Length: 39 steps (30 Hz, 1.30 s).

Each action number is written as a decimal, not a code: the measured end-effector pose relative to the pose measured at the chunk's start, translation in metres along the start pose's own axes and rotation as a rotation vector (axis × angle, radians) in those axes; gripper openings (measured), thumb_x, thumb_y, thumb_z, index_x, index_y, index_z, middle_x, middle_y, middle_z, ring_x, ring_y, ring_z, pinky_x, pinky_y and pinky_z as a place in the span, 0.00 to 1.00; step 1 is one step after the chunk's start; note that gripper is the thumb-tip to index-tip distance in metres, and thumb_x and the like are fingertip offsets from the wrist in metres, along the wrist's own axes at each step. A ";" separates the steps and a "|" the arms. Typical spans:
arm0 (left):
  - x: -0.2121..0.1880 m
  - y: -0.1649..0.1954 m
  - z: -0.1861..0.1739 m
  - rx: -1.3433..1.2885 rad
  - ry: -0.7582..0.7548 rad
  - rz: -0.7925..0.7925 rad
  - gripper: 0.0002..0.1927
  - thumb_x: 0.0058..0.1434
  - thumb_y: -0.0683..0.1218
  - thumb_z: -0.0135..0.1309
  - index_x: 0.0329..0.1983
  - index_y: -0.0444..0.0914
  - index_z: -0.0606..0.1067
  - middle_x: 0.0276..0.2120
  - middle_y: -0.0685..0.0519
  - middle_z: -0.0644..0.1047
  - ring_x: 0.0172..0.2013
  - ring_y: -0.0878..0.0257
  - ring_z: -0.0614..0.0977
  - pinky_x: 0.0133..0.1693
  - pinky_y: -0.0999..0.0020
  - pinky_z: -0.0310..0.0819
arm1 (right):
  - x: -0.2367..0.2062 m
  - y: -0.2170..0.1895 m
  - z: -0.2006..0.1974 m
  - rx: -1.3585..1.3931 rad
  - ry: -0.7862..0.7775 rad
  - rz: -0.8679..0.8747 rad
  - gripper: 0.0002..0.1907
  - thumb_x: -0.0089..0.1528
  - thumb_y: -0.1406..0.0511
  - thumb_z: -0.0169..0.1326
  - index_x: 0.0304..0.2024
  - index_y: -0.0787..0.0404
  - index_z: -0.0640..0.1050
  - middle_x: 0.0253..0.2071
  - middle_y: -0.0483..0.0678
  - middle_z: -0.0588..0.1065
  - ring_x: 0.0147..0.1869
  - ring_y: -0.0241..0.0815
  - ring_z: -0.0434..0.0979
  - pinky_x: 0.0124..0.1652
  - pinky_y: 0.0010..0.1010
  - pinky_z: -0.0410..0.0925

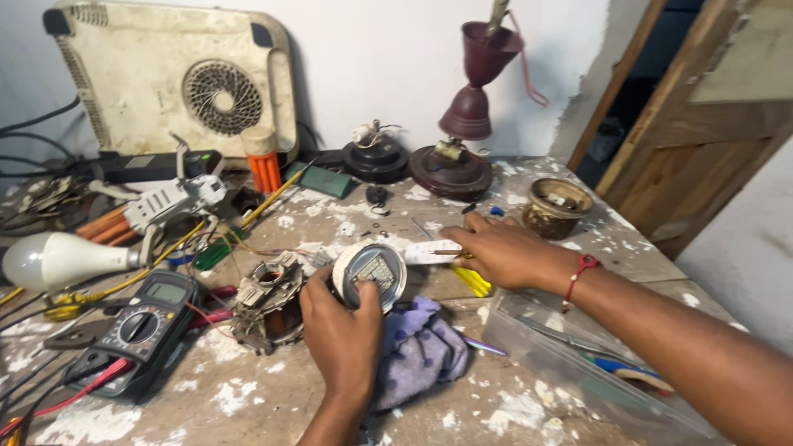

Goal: The person picks up a round LED bulb from a cluttered workbench, cleans its LED panel with a toothbrush and a cloth, touches the panel contacts with multimeter probes to test it, and uses a screwdriver to unscrew and rework the bulb's base while holding it steady.

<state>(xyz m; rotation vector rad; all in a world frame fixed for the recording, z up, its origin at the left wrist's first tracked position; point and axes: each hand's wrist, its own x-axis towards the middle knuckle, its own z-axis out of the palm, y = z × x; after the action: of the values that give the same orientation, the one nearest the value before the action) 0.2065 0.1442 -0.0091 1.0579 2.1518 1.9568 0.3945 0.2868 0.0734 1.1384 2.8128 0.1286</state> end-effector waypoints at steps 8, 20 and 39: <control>-0.001 0.010 -0.006 0.020 0.016 -0.072 0.26 0.53 0.48 0.58 0.52 0.30 0.72 0.46 0.37 0.75 0.43 0.42 0.81 0.47 0.50 0.72 | 0.029 -0.001 0.015 -0.012 -0.187 -0.032 0.30 0.66 0.52 0.50 0.69 0.48 0.63 0.58 0.53 0.68 0.67 0.55 0.66 0.60 0.51 0.61; -0.001 0.012 -0.008 0.028 -0.020 -0.115 0.25 0.55 0.49 0.58 0.52 0.31 0.73 0.45 0.40 0.76 0.40 0.47 0.82 0.45 0.52 0.75 | 0.019 -0.012 -0.002 -0.007 -0.092 -0.091 0.32 0.62 0.60 0.53 0.70 0.39 0.63 0.60 0.49 0.66 0.67 0.51 0.62 0.60 0.47 0.58; -0.002 0.010 -0.006 0.037 0.032 -0.099 0.24 0.54 0.50 0.60 0.51 0.33 0.74 0.44 0.40 0.77 0.40 0.45 0.82 0.43 0.51 0.75 | 0.021 -0.010 0.004 0.056 -0.122 -0.218 0.37 0.54 0.74 0.49 0.65 0.42 0.72 0.49 0.51 0.76 0.59 0.52 0.74 0.58 0.45 0.64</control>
<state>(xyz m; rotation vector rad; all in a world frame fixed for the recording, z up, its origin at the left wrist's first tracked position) 0.2096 0.1375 0.0001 0.9114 2.2196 1.9110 0.3727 0.2946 0.0672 0.8117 2.8219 -0.0370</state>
